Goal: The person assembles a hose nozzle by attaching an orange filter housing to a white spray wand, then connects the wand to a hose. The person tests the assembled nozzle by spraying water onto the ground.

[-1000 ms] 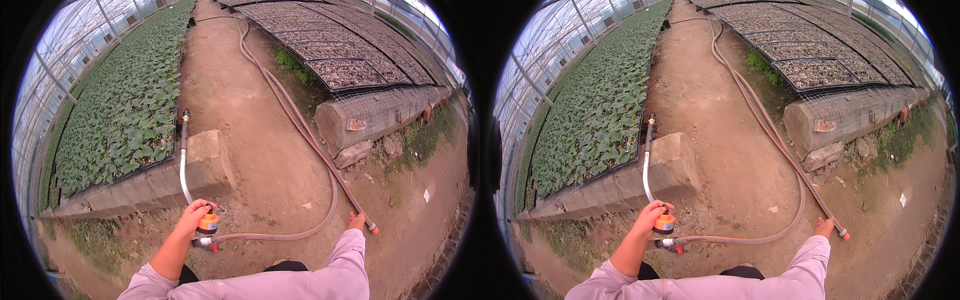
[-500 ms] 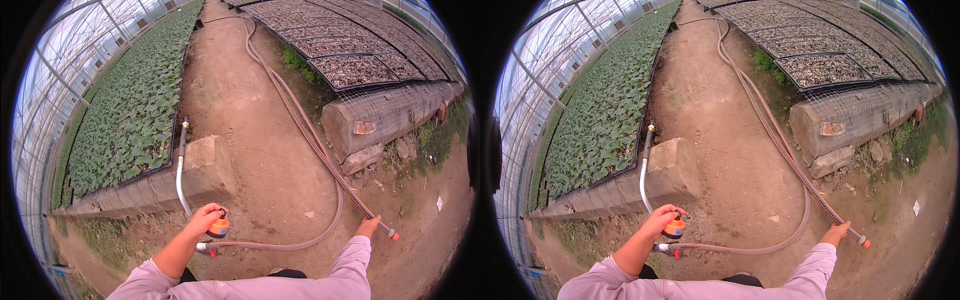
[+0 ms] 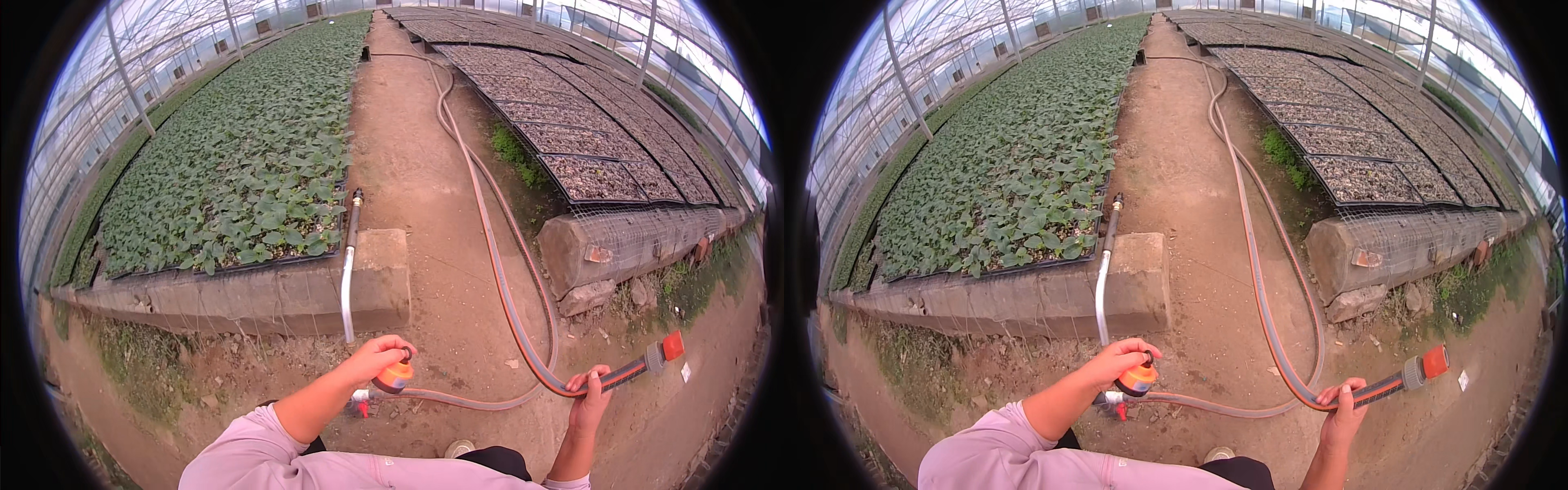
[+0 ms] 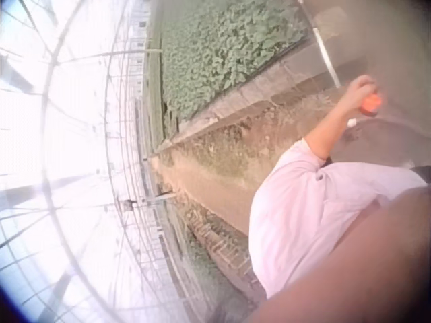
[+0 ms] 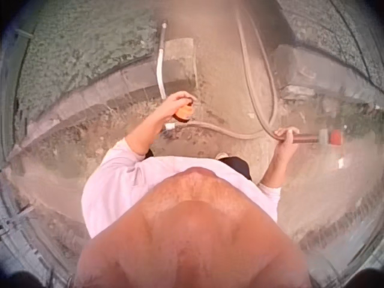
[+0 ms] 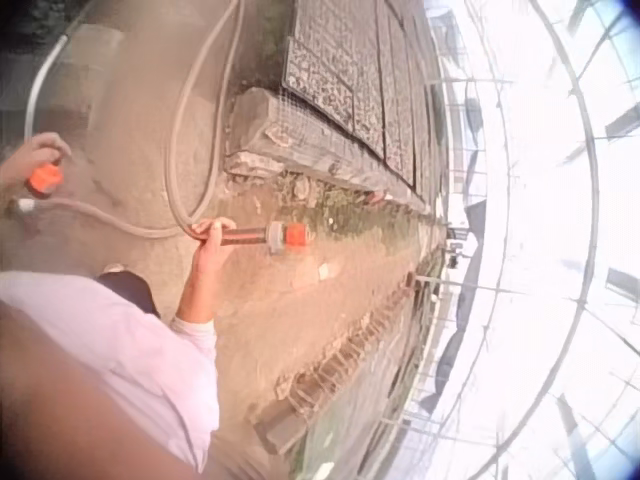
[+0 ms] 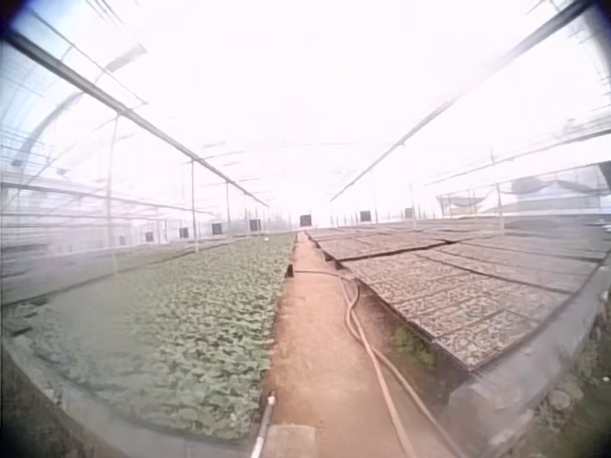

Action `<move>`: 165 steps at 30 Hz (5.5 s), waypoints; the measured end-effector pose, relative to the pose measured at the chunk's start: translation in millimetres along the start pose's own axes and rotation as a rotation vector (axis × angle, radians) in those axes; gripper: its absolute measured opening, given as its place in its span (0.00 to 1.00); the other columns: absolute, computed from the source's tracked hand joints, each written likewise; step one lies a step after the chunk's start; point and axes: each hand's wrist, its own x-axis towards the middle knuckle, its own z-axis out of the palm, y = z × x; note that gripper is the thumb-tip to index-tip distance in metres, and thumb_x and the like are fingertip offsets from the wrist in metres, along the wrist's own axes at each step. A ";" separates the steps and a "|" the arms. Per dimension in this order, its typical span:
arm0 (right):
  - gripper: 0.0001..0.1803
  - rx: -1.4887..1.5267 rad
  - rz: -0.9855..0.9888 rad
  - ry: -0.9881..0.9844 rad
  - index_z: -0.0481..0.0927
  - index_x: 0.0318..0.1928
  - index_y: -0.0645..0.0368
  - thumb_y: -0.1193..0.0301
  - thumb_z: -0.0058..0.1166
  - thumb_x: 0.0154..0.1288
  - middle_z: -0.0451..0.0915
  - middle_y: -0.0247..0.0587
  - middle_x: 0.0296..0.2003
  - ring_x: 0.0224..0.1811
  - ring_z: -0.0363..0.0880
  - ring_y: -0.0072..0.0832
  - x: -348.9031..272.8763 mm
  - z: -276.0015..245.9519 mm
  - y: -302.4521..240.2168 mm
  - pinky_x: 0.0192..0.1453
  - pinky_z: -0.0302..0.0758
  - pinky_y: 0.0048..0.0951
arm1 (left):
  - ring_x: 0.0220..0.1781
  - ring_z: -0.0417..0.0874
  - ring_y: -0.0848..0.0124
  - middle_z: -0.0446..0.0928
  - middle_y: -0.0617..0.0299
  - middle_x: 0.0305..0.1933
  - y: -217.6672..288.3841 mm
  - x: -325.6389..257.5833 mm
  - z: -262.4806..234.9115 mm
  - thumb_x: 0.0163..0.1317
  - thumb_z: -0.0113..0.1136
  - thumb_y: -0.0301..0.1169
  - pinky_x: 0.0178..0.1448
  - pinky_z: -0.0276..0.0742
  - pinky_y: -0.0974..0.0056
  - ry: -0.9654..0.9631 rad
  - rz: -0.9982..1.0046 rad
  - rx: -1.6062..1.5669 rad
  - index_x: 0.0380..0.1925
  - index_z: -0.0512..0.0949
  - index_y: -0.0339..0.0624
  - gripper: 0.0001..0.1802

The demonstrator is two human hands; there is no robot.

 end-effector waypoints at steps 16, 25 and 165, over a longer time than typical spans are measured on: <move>0.21 -1.048 -0.256 -1.728 0.70 0.41 0.59 0.57 0.57 0.55 0.78 0.52 0.26 0.34 0.77 0.51 -95.5 353.6 90.9 0.35 0.72 0.45 | 0.51 0.77 0.64 0.59 0.52 0.64 -17.9 -150.3 -53.7 0.62 0.49 0.27 0.56 0.72 0.60 0.467 0.612 -0.615 0.37 0.73 0.38 0.06; 0.30 -0.721 -0.152 -2.069 0.65 0.57 0.60 0.66 0.55 0.52 0.73 0.53 0.48 0.51 0.72 0.46 -114.0 340.0 176.4 0.55 0.70 0.39 | 0.39 0.80 0.62 0.78 0.54 0.38 -58.7 -137.6 -61.8 0.61 0.50 0.37 0.44 0.78 0.57 0.818 0.368 -1.171 0.40 0.73 0.42 0.12; 0.30 -1.044 -0.142 -2.097 0.69 0.53 0.49 0.66 0.59 0.44 0.78 0.48 0.40 0.45 0.76 0.43 -255.4 391.6 246.3 0.49 0.72 0.36 | 0.42 0.79 0.55 0.76 0.53 0.43 -220.2 -190.5 -232.4 0.63 0.40 0.37 0.46 0.77 0.47 0.961 0.370 -1.470 0.41 0.75 0.45 0.15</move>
